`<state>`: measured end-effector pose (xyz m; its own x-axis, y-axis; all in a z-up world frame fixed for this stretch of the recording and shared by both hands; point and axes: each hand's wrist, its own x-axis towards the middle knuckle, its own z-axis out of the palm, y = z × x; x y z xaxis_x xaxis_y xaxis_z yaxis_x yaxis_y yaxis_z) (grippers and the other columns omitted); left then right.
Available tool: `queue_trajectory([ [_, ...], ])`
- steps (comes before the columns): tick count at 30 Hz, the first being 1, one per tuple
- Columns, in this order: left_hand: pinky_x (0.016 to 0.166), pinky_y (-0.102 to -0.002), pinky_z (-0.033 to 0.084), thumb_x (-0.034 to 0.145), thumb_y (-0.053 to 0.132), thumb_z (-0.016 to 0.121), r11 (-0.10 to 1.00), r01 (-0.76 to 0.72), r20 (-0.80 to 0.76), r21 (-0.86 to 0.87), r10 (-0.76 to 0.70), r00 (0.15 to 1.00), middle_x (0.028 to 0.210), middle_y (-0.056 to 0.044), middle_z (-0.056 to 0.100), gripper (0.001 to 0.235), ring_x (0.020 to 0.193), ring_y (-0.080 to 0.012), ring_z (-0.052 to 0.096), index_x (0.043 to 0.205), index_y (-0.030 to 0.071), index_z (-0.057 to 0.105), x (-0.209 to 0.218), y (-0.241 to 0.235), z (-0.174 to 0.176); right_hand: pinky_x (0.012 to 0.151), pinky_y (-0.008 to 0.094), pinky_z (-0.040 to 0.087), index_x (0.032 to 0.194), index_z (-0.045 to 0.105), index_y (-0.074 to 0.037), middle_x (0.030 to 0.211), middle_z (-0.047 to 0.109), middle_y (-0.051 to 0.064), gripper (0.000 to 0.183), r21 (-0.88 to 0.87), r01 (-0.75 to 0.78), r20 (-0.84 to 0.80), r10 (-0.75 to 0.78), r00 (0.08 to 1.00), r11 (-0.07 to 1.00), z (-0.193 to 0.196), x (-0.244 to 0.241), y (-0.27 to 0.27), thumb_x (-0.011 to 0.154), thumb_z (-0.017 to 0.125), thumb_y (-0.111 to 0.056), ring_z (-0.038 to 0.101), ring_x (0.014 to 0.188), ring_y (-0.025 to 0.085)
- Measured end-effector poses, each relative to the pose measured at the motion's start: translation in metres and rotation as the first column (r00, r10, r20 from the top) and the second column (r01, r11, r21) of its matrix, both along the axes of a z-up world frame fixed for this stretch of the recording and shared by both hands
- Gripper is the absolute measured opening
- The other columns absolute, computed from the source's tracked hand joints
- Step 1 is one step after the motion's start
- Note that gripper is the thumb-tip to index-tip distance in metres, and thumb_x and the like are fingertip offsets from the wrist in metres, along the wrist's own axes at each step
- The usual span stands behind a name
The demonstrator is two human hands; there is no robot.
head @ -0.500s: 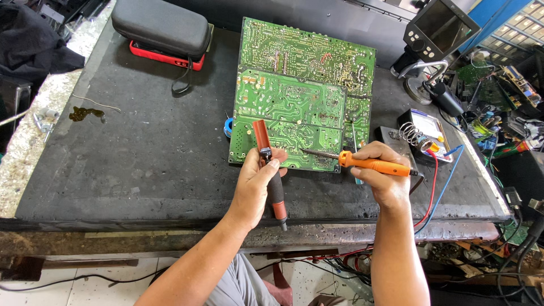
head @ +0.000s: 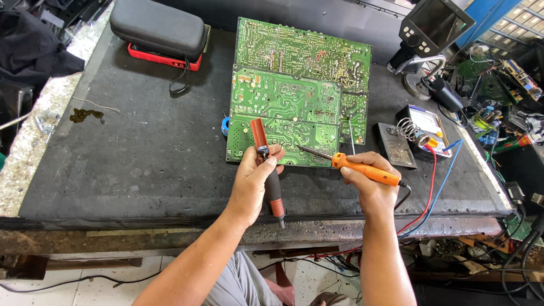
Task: The person uses a soldering iron and a desoldering pump to work on a green circuit board. They repeatedly apply the soldering iron to various points on the board while holding the pump nearby, occasionally using the pump to remove solder.
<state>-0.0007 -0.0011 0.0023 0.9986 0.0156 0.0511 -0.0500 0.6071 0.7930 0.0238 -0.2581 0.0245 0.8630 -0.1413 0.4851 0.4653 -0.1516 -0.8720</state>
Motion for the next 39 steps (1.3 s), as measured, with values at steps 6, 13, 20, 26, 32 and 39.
queue_trajectory([
  [6, 0.085, -0.048, 0.066, 0.098, 0.014, 0.065, 0.996, 0.051, -0.011, -0.077, -0.052, 0.999, 0.106, -0.019, 0.071, 0.029, 0.102, -0.0346, 0.076, 0.124, 0.003, 0.058, -0.002, -0.001, 0.004, 0.046, 0.029, 0.056, 0.101, 0.066, 0.015, 0.075, 0.063, 0.020, 0.028, 0.211, -0.041, 0.009, 0.040, 0.999, 0.977, -0.003, 0.007, 0.003, 0.078, 0.080, 0.009, 0.064, 0.048, 0.020],
  [13, 0.071, -0.045, 0.069, 0.098, 0.010, 0.066, 0.986, 0.079, 0.017, -0.148, -0.078, 0.997, 0.092, -0.020, 0.072, 0.034, 0.083, -0.0317, 0.078, 0.130, 0.002, 0.057, -0.011, 0.007, 0.035, 0.038, 0.032, 0.054, 0.103, 0.065, 0.013, 0.070, 0.065, 0.024, 0.027, 0.355, 0.171, -0.082, -0.151, 0.985, 0.919, -0.002, -0.024, 0.039, 0.084, 0.081, 0.004, 0.065, 0.042, 0.024],
  [20, 0.066, -0.032, 0.062, 0.103, 0.020, 0.063, 0.985, -0.168, 0.284, -0.042, 0.173, 0.943, 0.086, -0.010, 0.069, 0.027, 0.074, -0.0177, 0.070, 0.122, 0.004, 0.054, 0.024, -0.007, 0.043, 0.039, 0.034, 0.056, 0.099, 0.065, 0.011, 0.067, 0.065, 0.025, 0.022, 0.453, 0.181, -0.100, -0.152, 0.983, 0.873, -0.020, -0.016, 0.035, 0.085, 0.081, 0.005, 0.066, 0.042, 0.027],
  [26, 0.083, -0.032, 0.057, 0.109, 0.028, 0.056, 0.928, -0.354, 0.474, 0.117, 0.261, 0.841, 0.107, -0.012, 0.070, 0.021, 0.091, -0.0197, 0.069, 0.120, 0.010, 0.054, 0.012, -0.019, 0.081, 0.040, 0.034, 0.057, 0.101, 0.066, 0.011, 0.068, 0.066, 0.026, 0.024, 0.467, 0.155, -0.129, -0.106, 0.986, 0.871, -0.021, -0.014, 0.031, 0.085, 0.083, 0.004, 0.065, 0.041, 0.027],
  [32, 0.073, -0.027, 0.056, 0.110, 0.027, 0.056, 0.921, -0.372, 0.535, 0.115, 0.258, 0.804, 0.102, -0.006, 0.067, 0.018, 0.078, -0.0100, 0.063, 0.120, 0.012, 0.052, 0.042, -0.031, 0.059, 0.041, 0.033, 0.058, 0.102, 0.066, 0.011, 0.068, 0.066, 0.024, 0.024, 0.463, 0.135, -0.137, -0.079, 0.987, 0.876, -0.017, -0.016, 0.031, 0.086, 0.083, 0.004, 0.066, 0.043, 0.025],
  [39, 0.085, -0.034, 0.057, 0.108, 0.030, 0.060, 0.963, -0.268, 0.522, 0.023, 0.217, 0.825, 0.090, -0.004, 0.063, 0.020, 0.082, -0.0156, 0.063, 0.117, 0.013, 0.055, 0.043, -0.026, 0.049, 0.041, 0.033, 0.058, 0.103, 0.066, 0.012, 0.069, 0.066, 0.026, 0.025, 0.466, 0.120, -0.142, -0.060, 0.988, 0.877, -0.016, -0.016, 0.029, 0.086, 0.082, 0.003, 0.065, 0.042, 0.025],
])
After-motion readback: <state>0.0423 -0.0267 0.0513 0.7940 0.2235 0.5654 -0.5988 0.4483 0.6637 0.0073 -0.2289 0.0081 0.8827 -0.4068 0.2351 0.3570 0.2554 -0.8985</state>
